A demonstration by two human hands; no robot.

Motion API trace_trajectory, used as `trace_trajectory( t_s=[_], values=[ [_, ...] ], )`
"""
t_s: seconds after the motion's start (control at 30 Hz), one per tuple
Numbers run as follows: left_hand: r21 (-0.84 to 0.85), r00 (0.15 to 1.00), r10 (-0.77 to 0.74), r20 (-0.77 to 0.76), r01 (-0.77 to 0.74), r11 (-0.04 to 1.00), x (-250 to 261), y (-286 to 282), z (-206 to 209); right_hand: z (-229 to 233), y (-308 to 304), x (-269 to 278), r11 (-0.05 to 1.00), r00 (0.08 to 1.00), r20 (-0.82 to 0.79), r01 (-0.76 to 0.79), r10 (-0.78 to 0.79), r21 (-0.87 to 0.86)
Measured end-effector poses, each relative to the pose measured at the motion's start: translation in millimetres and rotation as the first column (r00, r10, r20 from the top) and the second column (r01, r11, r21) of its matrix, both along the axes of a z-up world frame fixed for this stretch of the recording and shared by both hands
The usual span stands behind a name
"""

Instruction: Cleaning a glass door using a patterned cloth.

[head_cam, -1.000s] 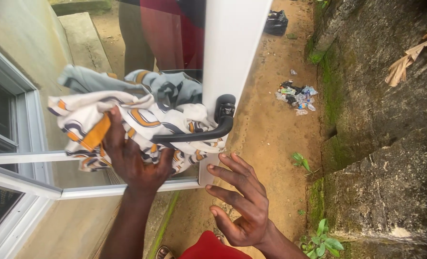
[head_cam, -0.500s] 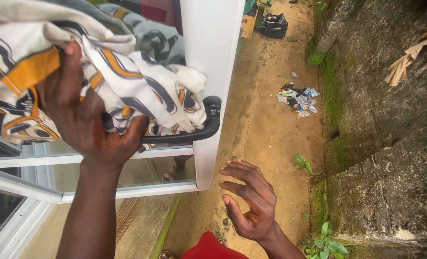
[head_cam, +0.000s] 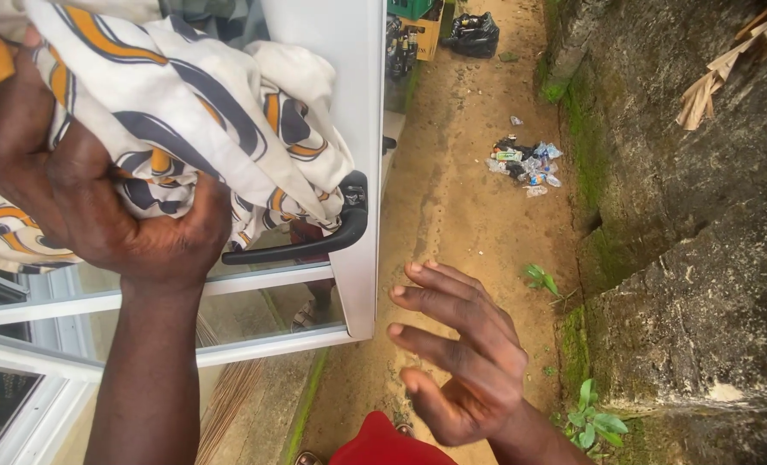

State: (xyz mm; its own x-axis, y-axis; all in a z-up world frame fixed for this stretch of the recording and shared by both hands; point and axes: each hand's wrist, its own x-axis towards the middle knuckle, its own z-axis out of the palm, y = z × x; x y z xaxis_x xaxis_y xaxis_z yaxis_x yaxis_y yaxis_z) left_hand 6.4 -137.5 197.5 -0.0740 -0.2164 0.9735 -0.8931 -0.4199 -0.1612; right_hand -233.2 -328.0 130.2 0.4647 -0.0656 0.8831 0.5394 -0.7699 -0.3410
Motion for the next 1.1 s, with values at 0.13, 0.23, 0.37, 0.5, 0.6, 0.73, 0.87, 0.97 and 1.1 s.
trace_trajectory(
  t_s=[0.13,0.23,0.37,0.5,0.6,0.73,0.87,0.97,1.1],
  values=[
    [-0.045,1.000,0.014,0.017,-0.013,0.999,-3.5,-9.1,1.0,32.9,3.5,2.6,0.991,0.998,-0.059,-0.037,0.029,-0.130],
    [-0.088,1.000,0.004,-0.013,-0.005,0.996,-5.9,-13.1,0.2,55.8,7.1,16.5,0.949,0.989,-0.135,-0.090,0.051,-0.302],
    [-0.086,0.998,-0.022,-0.055,0.017,0.996,-8.0,-8.1,1.8,67.6,17.8,36.5,0.910,0.973,-0.228,-0.072,-0.025,-0.408],
    [-0.019,0.991,-0.079,-0.109,0.077,0.997,-11.4,1.3,4.8,67.9,28.3,51.9,0.911,0.959,-0.245,0.032,-0.144,-0.411],
    [0.000,0.975,-0.149,-0.168,0.151,0.989,-8.1,10.4,-3.3,68.7,37.6,58.1,0.914,0.950,-0.238,0.096,-0.202,-0.393],
    [0.017,0.960,-0.219,-0.173,0.225,0.974,-2.7,17.4,-7.1,71.8,45.5,65.0,0.912,0.944,-0.228,0.137,-0.238,-0.386],
    [0.057,0.969,-0.202,-0.140,0.211,0.976,2.9,22.9,-2.0,74.9,46.7,74.2,0.902,0.946,-0.147,0.218,-0.290,-0.373],
    [0.058,0.972,-0.203,-0.122,0.211,0.976,11.1,27.8,-3.5,80.4,48.7,78.3,0.902,0.950,-0.111,0.234,-0.291,-0.362],
    [0.042,0.980,-0.157,-0.119,0.163,0.986,17.3,36.6,-4.8,88.5,57.0,82.9,0.906,0.947,-0.114,0.244,-0.299,-0.346]
  ],
)
